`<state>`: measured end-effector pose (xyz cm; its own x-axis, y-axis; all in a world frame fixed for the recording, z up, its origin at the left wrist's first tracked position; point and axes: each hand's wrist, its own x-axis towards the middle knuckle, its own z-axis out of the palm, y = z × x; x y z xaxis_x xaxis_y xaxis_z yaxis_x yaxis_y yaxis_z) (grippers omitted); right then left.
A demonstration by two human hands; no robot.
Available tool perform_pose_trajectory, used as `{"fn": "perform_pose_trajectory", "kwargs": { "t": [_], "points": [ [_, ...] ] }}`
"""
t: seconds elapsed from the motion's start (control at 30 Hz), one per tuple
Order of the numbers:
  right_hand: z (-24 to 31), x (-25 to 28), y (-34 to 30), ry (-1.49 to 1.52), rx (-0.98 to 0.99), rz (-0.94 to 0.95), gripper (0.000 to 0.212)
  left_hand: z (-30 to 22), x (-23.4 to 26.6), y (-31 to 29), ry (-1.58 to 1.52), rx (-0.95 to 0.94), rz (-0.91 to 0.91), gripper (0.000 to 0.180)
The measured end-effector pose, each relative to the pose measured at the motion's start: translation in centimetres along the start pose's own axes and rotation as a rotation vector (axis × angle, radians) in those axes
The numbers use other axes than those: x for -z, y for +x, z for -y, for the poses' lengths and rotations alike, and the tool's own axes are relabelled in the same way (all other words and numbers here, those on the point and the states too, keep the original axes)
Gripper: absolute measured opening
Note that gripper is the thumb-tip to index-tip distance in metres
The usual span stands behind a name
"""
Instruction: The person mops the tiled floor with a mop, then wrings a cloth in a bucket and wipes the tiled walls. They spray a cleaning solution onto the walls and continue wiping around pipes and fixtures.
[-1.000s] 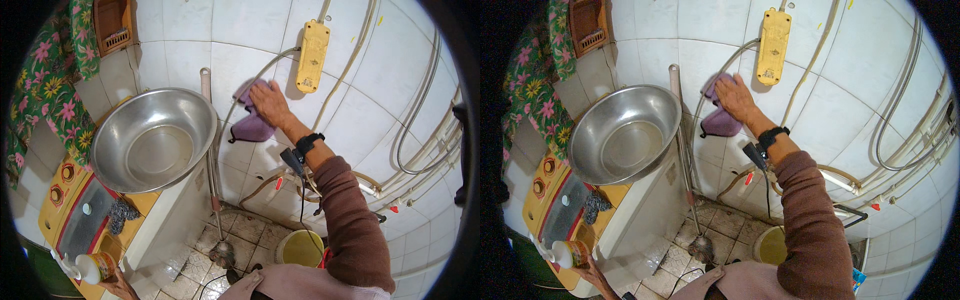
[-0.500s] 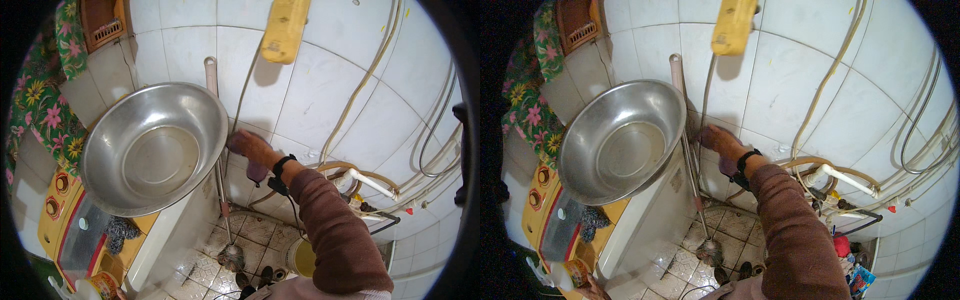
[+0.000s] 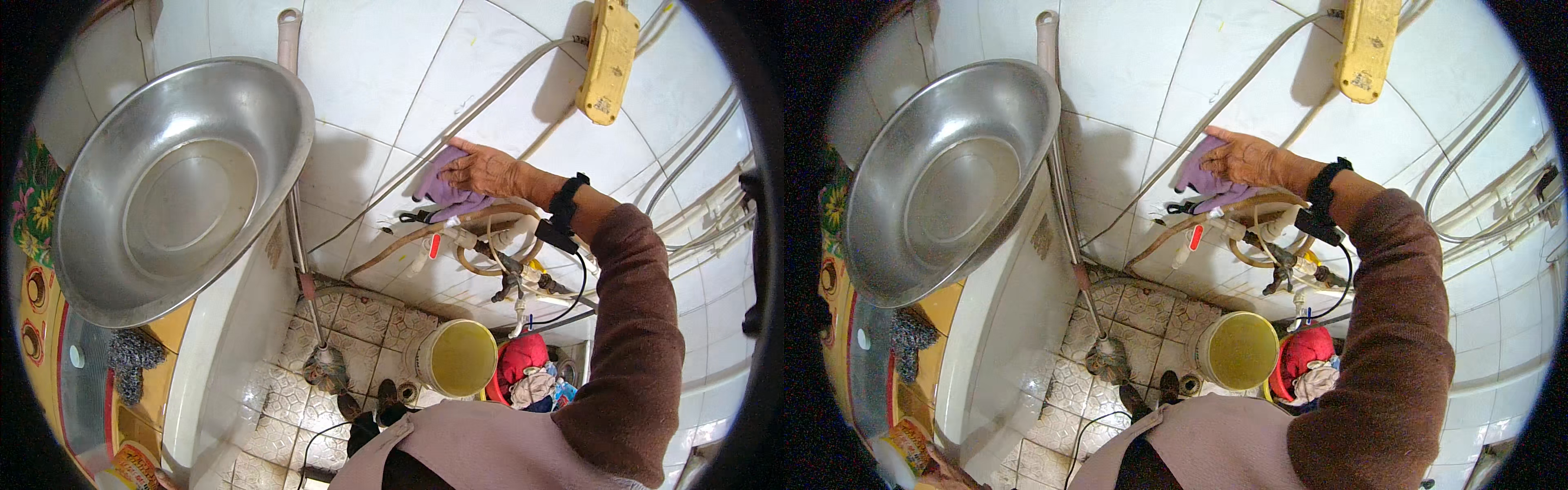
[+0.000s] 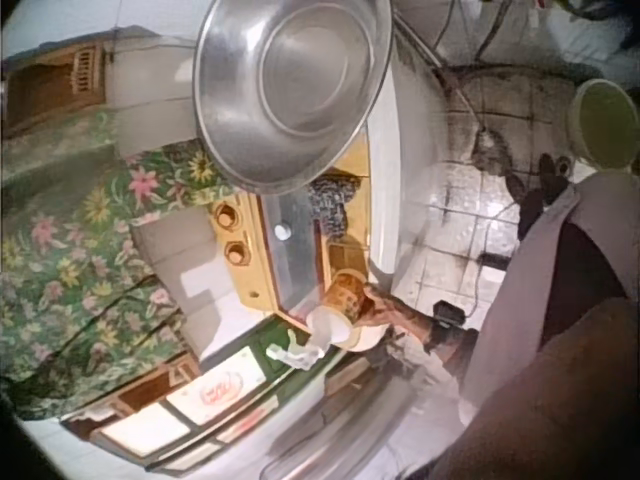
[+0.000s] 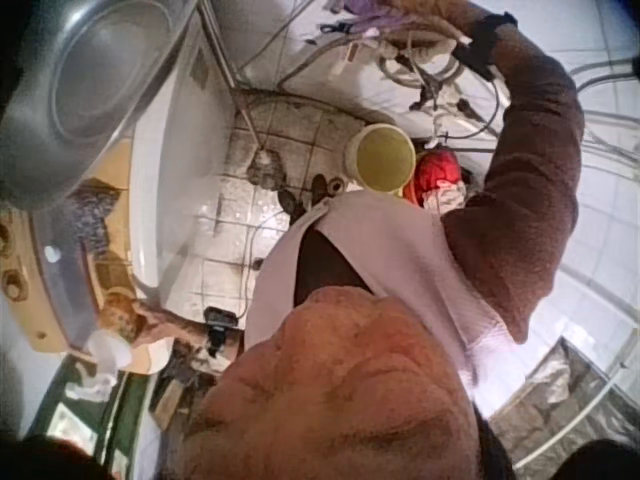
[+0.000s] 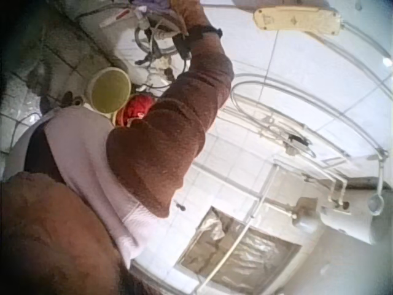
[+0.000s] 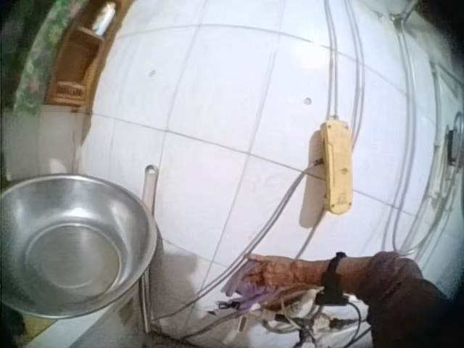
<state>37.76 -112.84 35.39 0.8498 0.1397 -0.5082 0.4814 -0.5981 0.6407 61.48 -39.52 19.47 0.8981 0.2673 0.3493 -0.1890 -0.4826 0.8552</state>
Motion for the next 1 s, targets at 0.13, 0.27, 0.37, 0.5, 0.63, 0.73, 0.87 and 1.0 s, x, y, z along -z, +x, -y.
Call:
{"fn": "perform_pose_trajectory", "kwargs": {
  "t": [0.13, 0.27, 0.37, 0.5, 0.63, 0.73, 0.87, 1.0],
  "points": [
    [1.9, -2.2, 5.8, 0.022, 0.234, 0.058, 0.024, -1.9, 0.4, 0.1, -0.115, 0.162, 0.061, 0.1],
    [3.3, -3.7, 11.6, -0.162, 0.451, 0.358, 0.02, -4.5, -1.0, -0.4, -0.427, 0.135, 0.036, 0.099],
    [3.5, -4.1, 13.5, -0.222, 0.344, 0.239, 0.02, -5.8, -2.0, -0.6, 0.034, -0.487, -0.053, 0.09],
    [3.2, -3.8, 12.4, -0.161, 0.101, 0.141, 0.023, -6.7, -2.0, -0.7, 0.149, -0.477, -0.058, 0.087],
    [1.9, -3.1, 7.0, -0.039, 0.052, -0.016, 0.023, -7.1, -1.8, -0.6, 0.195, -0.542, -0.052, 0.092],
    [1.2, -2.1, 3.1, -0.025, -0.008, -0.264, 0.011, -7.1, -1.9, -1.4, 0.163, -0.418, -0.272, 0.091],
    [0.5, 0.1, -1.7, -0.075, -0.146, -0.352, 0.007, -7.6, -0.7, -5.9, -0.191, -0.313, -0.248, 0.088],
    [-1.0, 3.4, -5.4, -0.105, -0.316, -0.419, 0.008, -9.3, -1.2, -10.8, -0.11, -0.183, 0.127, 0.086]
  ]
}}
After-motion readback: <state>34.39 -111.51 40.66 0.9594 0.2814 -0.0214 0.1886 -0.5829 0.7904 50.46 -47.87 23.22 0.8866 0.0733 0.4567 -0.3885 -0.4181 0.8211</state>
